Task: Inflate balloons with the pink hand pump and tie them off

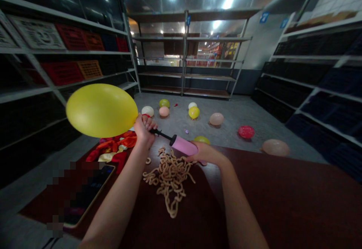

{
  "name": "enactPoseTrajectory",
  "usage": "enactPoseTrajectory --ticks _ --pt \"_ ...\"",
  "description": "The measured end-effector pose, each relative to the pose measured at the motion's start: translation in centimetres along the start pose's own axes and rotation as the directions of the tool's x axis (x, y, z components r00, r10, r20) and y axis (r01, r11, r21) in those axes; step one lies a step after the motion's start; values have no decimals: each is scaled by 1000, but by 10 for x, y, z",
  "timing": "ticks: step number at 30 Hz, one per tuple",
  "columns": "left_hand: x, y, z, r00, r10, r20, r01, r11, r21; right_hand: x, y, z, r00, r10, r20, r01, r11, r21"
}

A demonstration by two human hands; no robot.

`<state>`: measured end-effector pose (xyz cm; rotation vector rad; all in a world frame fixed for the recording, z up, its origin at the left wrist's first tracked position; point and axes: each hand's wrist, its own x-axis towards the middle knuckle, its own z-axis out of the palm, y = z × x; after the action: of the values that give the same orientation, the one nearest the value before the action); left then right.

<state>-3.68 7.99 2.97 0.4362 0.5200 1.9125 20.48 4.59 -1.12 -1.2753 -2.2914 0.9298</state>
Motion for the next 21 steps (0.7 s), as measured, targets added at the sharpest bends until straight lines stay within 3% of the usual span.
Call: enactPoseTrajectory --ticks 3,7,12,21 --pt "0 10 1 1000 -2 4 2 998 -56 -13 5 -15 995 93 30 -94 995 17" --pt "-1 28 1 998 5 58 2 992 -124 -27 3 -34 979 193 62 -188 979 -82" --pt "-9 43 6 992 0 128 19 989 -147 -41 -14 -46 983 183 9 -179 968 -178" --pt "-9 22 8 997 78 14 -75 990 -122 -50 -46 -48 964 189 -188 -255 856 -449"
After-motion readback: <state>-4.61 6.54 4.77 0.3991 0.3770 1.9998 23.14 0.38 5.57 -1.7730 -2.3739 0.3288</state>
